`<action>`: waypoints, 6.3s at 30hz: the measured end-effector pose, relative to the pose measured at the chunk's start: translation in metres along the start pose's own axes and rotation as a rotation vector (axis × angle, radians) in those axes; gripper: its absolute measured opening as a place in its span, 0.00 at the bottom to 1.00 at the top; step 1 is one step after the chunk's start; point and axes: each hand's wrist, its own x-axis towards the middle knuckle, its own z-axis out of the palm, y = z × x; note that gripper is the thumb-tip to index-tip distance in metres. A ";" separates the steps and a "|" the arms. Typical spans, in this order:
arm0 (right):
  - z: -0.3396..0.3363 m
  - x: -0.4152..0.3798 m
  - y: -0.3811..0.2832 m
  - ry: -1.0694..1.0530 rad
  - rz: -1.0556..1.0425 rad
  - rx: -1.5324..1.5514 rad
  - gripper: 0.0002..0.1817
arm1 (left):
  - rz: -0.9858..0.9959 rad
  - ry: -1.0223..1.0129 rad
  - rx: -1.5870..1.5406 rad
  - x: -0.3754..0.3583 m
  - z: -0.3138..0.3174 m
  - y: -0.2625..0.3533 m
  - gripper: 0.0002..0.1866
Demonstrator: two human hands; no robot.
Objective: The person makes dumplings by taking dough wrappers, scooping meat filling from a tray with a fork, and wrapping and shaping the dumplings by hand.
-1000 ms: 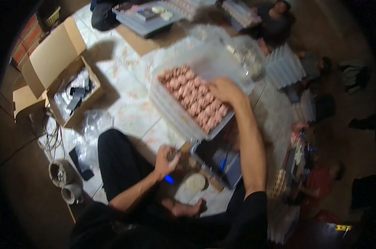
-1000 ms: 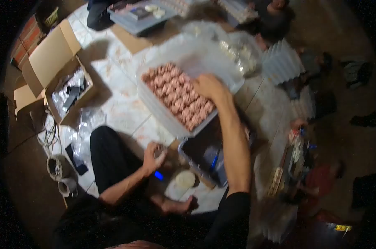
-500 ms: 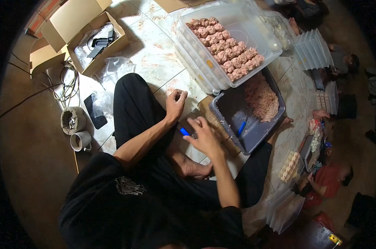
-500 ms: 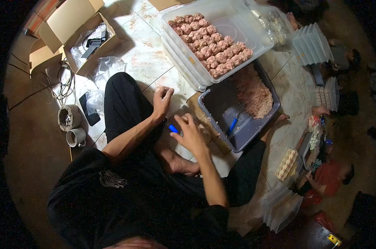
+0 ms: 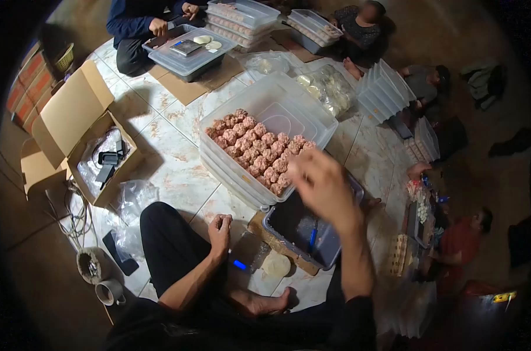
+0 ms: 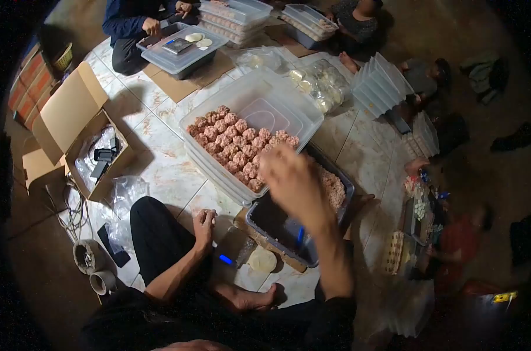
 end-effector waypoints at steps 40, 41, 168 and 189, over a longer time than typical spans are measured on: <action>0.147 -0.247 -0.015 0.219 0.448 0.298 0.15 | 0.426 -0.107 0.355 0.009 -0.029 -0.031 0.14; 0.184 -0.275 -0.009 0.092 0.549 0.264 0.17 | 0.400 -0.110 0.397 0.010 -0.032 -0.033 0.14; 0.123 -0.215 -0.047 0.022 0.563 0.217 0.09 | -0.691 -0.585 -0.167 -0.056 0.029 0.089 0.47; 0.095 -0.187 -0.044 0.450 0.636 0.524 0.16 | 0.373 -0.687 0.081 -0.078 0.055 0.104 0.22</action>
